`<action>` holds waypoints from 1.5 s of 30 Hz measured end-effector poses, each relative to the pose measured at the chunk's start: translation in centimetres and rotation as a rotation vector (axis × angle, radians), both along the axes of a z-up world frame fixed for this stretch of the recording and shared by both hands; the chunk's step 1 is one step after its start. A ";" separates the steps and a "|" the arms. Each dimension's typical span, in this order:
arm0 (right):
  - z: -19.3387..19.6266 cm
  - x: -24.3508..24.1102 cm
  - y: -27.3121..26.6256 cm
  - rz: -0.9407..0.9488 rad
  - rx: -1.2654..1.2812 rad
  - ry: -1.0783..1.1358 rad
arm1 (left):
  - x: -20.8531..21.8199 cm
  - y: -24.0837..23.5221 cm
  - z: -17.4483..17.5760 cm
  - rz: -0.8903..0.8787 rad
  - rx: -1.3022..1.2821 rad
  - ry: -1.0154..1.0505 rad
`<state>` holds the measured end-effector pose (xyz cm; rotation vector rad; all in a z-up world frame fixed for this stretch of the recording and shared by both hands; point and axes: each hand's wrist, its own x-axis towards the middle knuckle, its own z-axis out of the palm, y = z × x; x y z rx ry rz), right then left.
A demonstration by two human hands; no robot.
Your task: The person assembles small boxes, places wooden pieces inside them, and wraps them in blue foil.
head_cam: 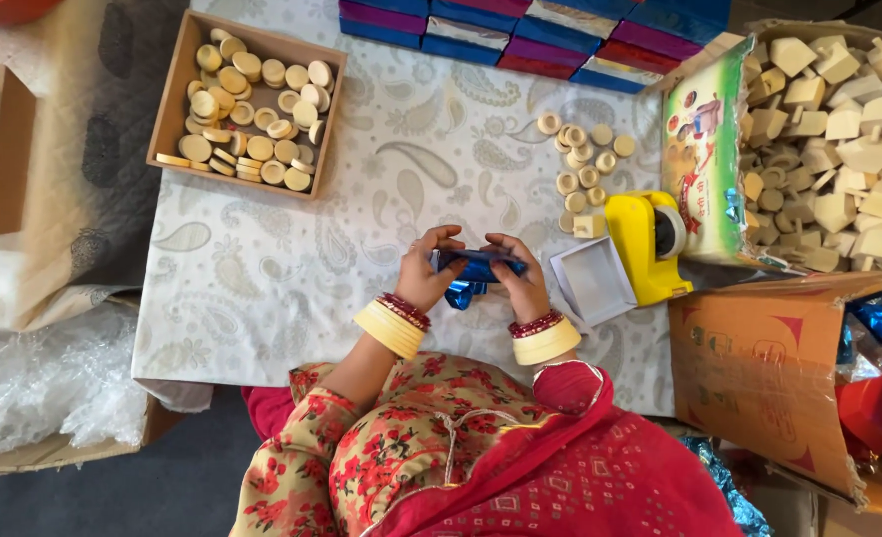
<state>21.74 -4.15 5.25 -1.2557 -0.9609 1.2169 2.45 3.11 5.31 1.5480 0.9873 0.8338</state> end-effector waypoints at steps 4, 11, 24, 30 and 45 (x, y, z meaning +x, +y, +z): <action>-1.2 -0.3 0.0 -0.087 -0.047 0.005 | 0.8 -0.5 -0.7 0.051 -0.224 -0.113; 0.4 -0.4 -0.1 -0.092 0.075 0.105 | 0.9 -0.2 -0.7 0.119 -0.085 -0.044; 1.1 1.6 0.4 0.034 -0.039 0.188 | 0.9 0.0 0.2 0.122 -0.229 -0.082; 1.5 0.6 1.4 0.035 -0.115 0.034 | 0.9 -0.1 0.8 0.131 -0.125 0.050; -1.4 1.3 1.2 -0.028 -0.161 0.164 | -1.4 -2.1 0.4 0.203 0.213 0.061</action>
